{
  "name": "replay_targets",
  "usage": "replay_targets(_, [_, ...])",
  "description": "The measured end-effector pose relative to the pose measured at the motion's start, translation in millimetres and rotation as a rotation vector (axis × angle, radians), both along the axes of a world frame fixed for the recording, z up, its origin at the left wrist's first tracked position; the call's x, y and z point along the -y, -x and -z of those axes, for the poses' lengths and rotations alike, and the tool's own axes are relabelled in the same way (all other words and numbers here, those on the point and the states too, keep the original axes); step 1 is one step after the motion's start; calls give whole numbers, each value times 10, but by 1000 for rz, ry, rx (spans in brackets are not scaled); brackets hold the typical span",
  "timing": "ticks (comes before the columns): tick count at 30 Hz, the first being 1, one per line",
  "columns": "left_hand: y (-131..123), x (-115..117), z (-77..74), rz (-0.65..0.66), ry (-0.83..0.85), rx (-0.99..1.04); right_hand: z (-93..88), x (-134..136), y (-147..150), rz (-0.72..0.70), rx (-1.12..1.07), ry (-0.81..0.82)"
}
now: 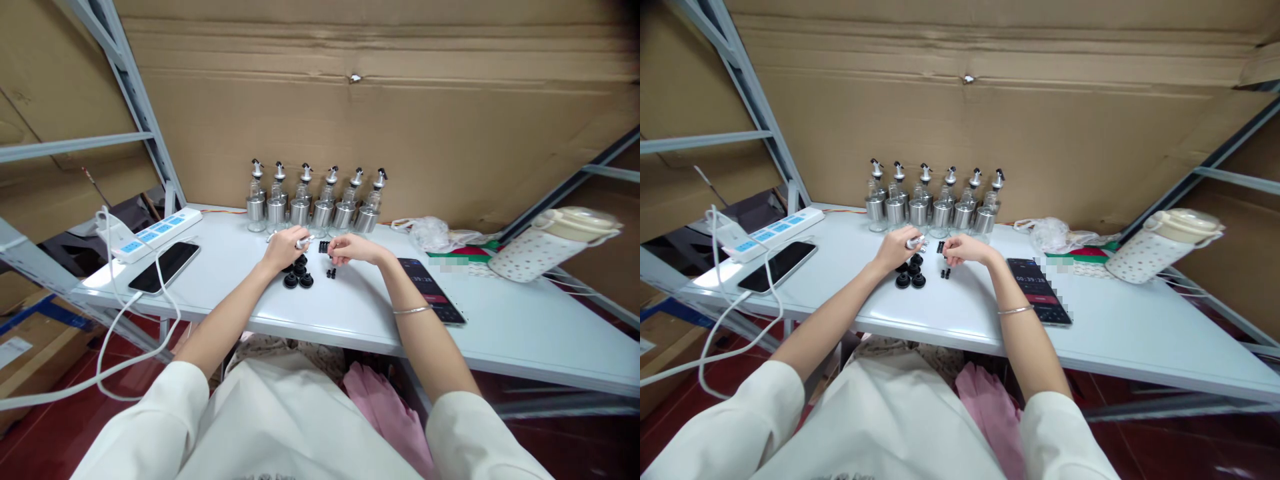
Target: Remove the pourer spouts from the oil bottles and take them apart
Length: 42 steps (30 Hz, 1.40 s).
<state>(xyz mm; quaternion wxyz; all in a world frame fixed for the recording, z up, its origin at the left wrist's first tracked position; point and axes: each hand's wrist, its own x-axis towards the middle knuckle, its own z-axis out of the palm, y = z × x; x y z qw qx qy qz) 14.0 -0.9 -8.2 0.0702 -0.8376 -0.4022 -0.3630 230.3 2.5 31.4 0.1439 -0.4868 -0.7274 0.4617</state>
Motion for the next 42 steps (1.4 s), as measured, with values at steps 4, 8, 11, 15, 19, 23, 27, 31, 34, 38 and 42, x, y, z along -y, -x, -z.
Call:
replay_targets(4, [0, -7, 8, 5, 2, 8, 19, -19, -16, -37, 71, -68])
replay_targets(8, [2, -16, 17, 6, 3, 5, 49, -32, -10, -83, 143, -27])
replay_targets(11, [1, -14, 16, 10, 8, 11, 64, -35, 1, -86, 177, -23])
replay_targets(15, [-1, -8, 14, 9, 12, 11, 71, -30, 10, -34, 144, 47])
replay_targets(19, [5, -15, 24, 16, 10, 20, 83, -24, 22, 29, 75, 158])
replay_targets(23, [13, -25, 33, 22, 12, 21, 111, -39, 29, 17, 43, 178])
replay_targets(27, [9, -14, 24, 18, 21, 23, 148, -67, 31, -20, 39, 187])
replay_targets(31, [-2, 3, 6, 12, 26, 18, 174, -80, 40, -38, 24, 186])
replay_targets(34, [-3, 5, 6, 19, 27, 19, 176, -78, 45, -35, 20, 183])
replay_targets(38, [1, -5, 17, 22, 27, 23, 161, -63, 46, -37, 22, 189])
replay_targets(42, [-2, -1, 13, 27, 33, 25, 152, -46, 50, -46, 19, 195])
